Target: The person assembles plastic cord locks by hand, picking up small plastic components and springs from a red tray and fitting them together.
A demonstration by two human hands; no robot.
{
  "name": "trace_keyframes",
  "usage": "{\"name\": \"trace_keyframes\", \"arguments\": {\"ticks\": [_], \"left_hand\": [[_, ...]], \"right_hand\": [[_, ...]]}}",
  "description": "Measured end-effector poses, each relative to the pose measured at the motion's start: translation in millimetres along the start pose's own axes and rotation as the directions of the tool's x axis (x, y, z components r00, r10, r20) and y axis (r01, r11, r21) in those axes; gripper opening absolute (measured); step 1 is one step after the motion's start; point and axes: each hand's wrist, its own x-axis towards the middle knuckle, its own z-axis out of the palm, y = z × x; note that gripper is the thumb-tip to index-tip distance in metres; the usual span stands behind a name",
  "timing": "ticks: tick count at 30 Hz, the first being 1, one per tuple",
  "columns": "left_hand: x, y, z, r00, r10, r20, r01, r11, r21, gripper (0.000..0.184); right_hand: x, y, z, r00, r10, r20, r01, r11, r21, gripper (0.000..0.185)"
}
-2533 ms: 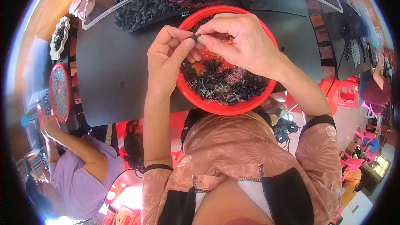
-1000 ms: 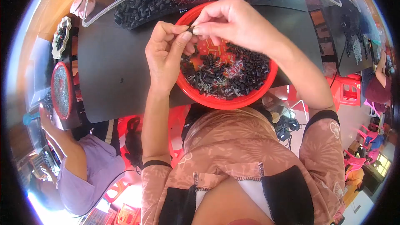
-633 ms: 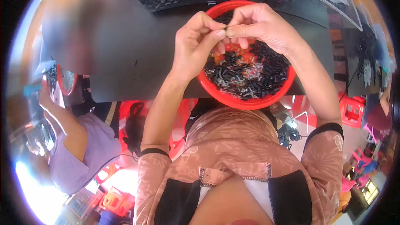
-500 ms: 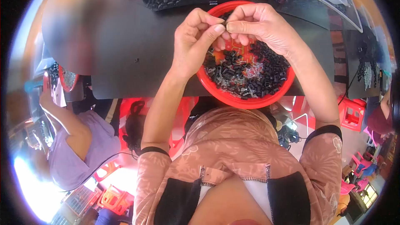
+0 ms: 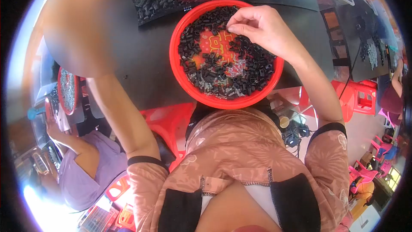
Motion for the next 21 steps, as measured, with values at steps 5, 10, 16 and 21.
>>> {"name": "trace_keyframes", "arguments": {"ticks": [5,10,16,21], "left_hand": [[-70.2,5.2,40.7,0.963,-0.143,0.226,0.204,0.939,-0.275,0.011],[-115.2,0.3,57.7,0.86,-0.264,0.437,0.417,0.856,-0.305,0.008],[-116.5,-14.4,58.0,0.798,-0.288,0.53,0.521,0.772,-0.365,0.011],[-114.5,-2.2,57.8,0.76,-0.29,0.581,0.546,0.771,-0.329,0.019]], "right_hand": [[5.6,13.2,20.4,0.945,-0.327,-0.018,0.295,0.874,-0.386,0.016],[16.4,16.5,39.3,0.91,-0.411,0.059,0.35,0.684,-0.64,0.013],[23.1,20.8,46.3,0.882,-0.451,0.138,0.388,0.527,-0.756,0.012],[24.7,-4.7,36.1,0.938,-0.331,-0.102,0.292,0.913,-0.284,0.017]]}}
